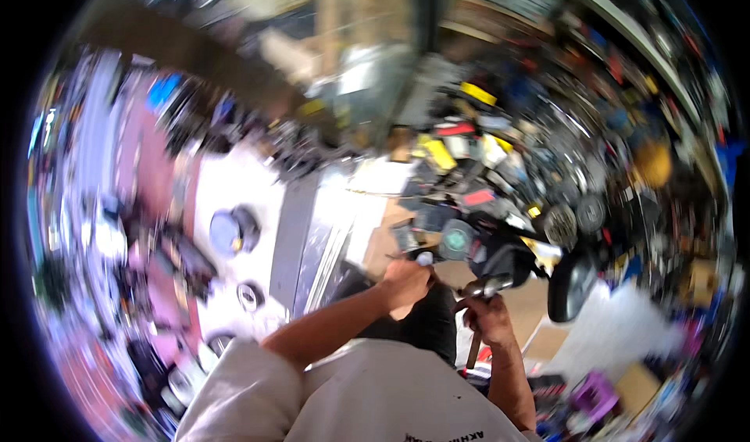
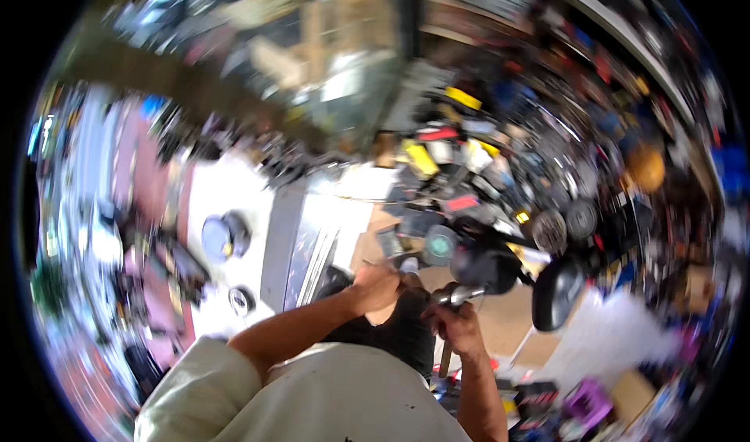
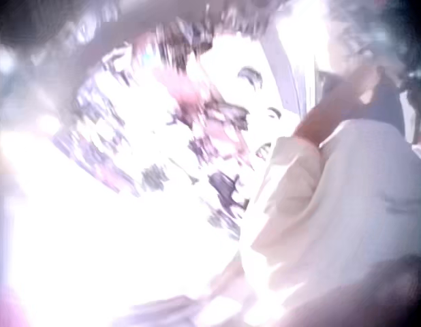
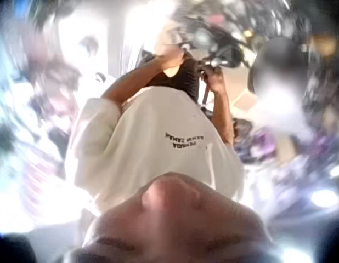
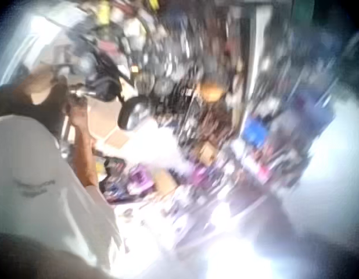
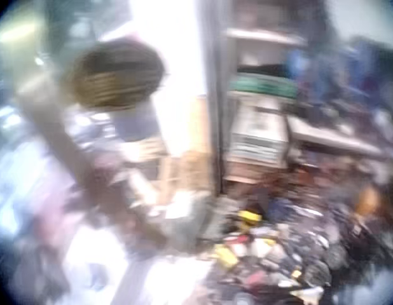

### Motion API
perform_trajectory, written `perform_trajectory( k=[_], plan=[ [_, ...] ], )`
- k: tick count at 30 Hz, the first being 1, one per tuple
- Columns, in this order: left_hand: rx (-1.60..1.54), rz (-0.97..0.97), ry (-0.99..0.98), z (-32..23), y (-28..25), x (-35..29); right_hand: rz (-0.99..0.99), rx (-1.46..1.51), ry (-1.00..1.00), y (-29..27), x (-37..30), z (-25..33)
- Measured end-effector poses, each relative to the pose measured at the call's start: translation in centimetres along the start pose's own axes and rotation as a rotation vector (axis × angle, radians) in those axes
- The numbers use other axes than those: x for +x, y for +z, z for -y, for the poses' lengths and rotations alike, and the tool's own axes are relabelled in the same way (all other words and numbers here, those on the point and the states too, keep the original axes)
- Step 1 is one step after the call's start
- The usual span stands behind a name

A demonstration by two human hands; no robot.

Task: The person walks through a cluttered workshop, retrieves a hammer, and sits on the floor to work on a scooter wheel. They use the hammer and a wrench to remove the wheel from the scooter, then reattach it and tighten the bolts.

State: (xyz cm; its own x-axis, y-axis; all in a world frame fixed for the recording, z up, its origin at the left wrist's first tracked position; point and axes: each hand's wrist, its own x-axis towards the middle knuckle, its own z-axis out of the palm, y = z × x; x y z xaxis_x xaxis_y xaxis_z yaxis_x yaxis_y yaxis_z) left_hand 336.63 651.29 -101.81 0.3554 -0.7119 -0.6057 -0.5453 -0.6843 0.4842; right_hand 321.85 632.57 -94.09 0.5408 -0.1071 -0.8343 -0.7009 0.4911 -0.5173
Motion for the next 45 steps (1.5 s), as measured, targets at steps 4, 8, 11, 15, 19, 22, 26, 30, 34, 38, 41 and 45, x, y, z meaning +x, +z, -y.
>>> perform_trajectory(
  k=[4, 8, 11, 15, 19, 22, 26, 30, 34, 38, 41, 45],
  plan=[
    [-0.175, -0.364, -0.311, 14.1, 2.1, -9.3, -0.061, -0.385, -0.113, 8.2, 1.2, 0.8],
    [-0.513, -0.698, -0.806, 29.6, 7.5, -23.0, -0.156, -0.747, -0.114, 10.5, 1.8, -4.2],
    [-0.791, -1.031, -1.078, 37.6, 9.2, -33.1, -0.118, -1.292, 0.129, 1.8, 5.4, -9.9],
    [-1.080, -1.820, -1.336, 48.2, 21.4, -45.6, 0.022, -1.422, 0.300, 9.1, 8.0, -11.2],
    [-1.278, -2.364, -1.733, 50.4, 34.8, -58.3, 0.069, -1.388, 0.335, 18.9, 10.6, -10.0],
    [-1.569, -2.176, -1.909, 47.4, 35.9, -61.0, 0.025, -1.373, 0.318, 24.6, 13.0, -7.6],
    [-1.134, -1.920, -2.258, 36.8, 45.0, -67.4, 0.096, -1.426, 0.436, 34.0, 18.9, -6.5],
    [-1.337, -2.061, -2.268, 37.9, 39.4, -66.3, 0.045, -1.226, 0.548, 42.0, 33.7, -2.0],
    [-1.396, -2.215, -2.443, 35.9, 35.4, -66.9, 0.164, -1.658, 0.422, 65.2, 39.8, -0.6],
    [-1.315, -2.544, -2.553, 34.6, 41.7, -65.1, 0.409, -1.348, 0.263, 89.8, 34.8, -5.0],
    [-1.323, -2.755, -2.484, 38.8, 42.5, -64.6, 0.482, -1.238, 0.204, 103.7, 32.4, -9.6],
    [-1.447, -3.213, -2.259, 46.0, 45.1, -67.3, 0.536, -1.277, 0.398, 119.9, 29.5, -19.9]
  ],
)
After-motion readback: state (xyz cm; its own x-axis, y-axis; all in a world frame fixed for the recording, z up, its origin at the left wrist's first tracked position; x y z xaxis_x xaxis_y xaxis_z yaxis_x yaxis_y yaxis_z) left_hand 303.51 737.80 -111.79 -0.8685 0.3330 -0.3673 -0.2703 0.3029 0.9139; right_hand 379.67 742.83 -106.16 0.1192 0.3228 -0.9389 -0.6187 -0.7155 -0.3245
